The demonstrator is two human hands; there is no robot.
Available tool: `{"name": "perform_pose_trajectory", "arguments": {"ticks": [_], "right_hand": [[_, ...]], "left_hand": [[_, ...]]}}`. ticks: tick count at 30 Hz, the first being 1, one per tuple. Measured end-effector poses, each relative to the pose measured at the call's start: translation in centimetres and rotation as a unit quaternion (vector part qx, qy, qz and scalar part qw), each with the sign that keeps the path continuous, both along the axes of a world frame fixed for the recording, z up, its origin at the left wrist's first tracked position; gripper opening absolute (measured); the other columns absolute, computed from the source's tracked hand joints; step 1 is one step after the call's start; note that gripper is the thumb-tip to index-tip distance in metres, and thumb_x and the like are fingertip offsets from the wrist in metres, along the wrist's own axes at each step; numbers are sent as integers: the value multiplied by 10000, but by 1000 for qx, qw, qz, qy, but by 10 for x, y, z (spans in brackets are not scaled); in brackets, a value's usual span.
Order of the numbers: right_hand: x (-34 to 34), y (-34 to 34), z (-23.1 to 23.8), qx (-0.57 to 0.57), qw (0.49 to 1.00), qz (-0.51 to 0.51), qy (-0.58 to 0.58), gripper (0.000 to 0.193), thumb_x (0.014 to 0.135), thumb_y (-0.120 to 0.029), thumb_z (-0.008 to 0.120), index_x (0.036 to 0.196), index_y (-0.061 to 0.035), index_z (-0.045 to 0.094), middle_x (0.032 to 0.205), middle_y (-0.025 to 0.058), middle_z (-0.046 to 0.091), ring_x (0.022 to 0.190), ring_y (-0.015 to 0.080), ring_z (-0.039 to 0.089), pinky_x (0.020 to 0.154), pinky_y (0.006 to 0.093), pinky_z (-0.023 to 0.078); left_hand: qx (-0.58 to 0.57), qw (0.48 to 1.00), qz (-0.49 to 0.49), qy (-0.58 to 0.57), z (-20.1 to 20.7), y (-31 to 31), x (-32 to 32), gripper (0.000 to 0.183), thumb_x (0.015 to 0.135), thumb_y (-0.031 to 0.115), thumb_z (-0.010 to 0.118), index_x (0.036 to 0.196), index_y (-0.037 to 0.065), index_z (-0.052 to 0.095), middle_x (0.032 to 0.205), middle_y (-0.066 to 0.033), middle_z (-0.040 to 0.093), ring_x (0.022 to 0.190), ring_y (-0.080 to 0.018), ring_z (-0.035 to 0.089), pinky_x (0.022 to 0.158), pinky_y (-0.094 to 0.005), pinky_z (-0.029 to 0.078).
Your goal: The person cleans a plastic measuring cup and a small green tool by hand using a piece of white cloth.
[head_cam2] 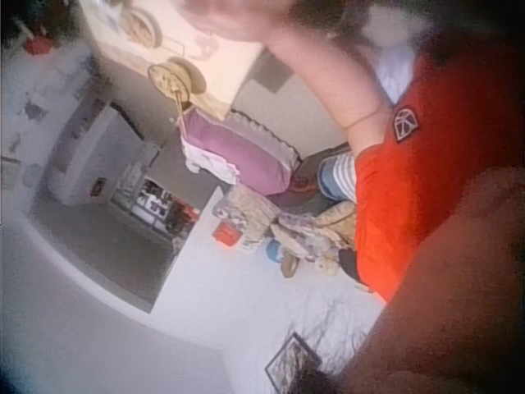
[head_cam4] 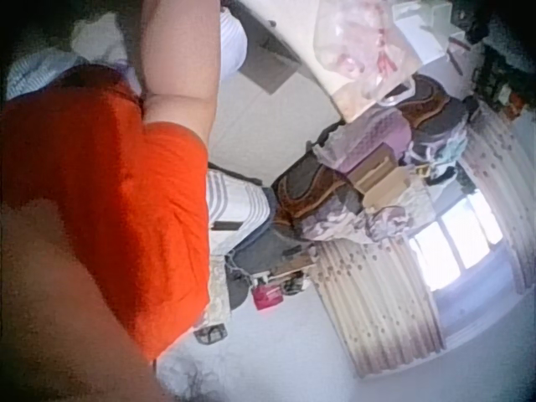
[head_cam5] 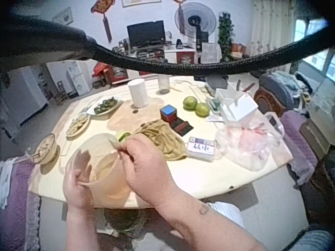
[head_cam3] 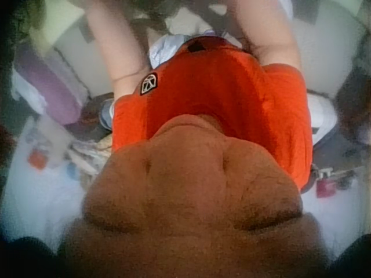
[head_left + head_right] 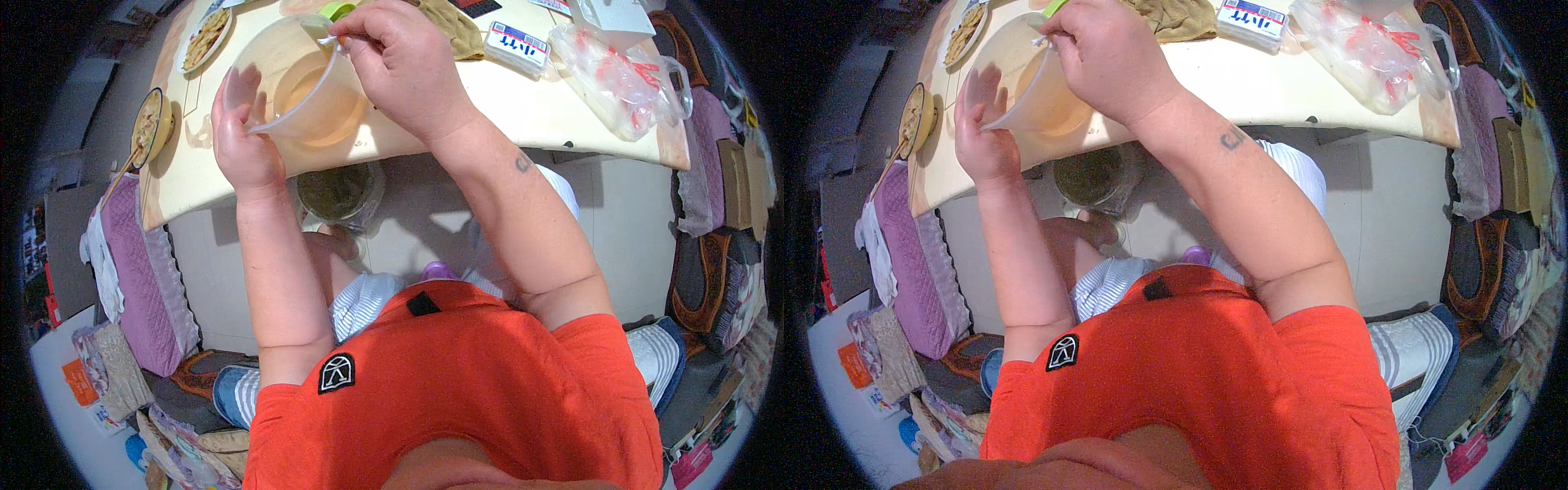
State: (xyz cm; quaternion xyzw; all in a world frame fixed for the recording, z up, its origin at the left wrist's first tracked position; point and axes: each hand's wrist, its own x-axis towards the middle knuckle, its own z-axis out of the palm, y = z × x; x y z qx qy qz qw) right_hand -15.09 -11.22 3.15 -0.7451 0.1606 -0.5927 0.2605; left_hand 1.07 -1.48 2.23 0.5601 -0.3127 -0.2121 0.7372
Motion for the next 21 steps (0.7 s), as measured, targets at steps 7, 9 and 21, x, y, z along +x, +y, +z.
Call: {"name": "perform_pose_trajectory", "arguments": {"ticks": [7,9,21], "right_hand": [[3,39,-3,-43,998,24,37,133,787,-58,626,906,-24,676,925,139,642,855,329,649,755,406,550],[4,38,-5,-49,998,20,42,145,776,-64,632,912,-31,667,938,125,634,860,322,651,748,401,552],[2,9,12,47,998,32,16,79,852,15,599,905,36,654,918,194,609,868,369,611,780,400,509]], "left_hand": [[-22,995,59,75,-5,2,9,541,878,112,468,1400,-29,460,1357,-168,552,1283,-293,511,1090,-452,359],[-24,995,82,47,-5,7,-17,546,836,46,478,1372,-57,458,1341,-168,548,1278,-276,496,1090,-400,364],[-14,997,59,43,-2,5,-4,533,837,51,470,1360,-53,456,1329,-181,561,1262,-292,518,1096,-405,366]]}}
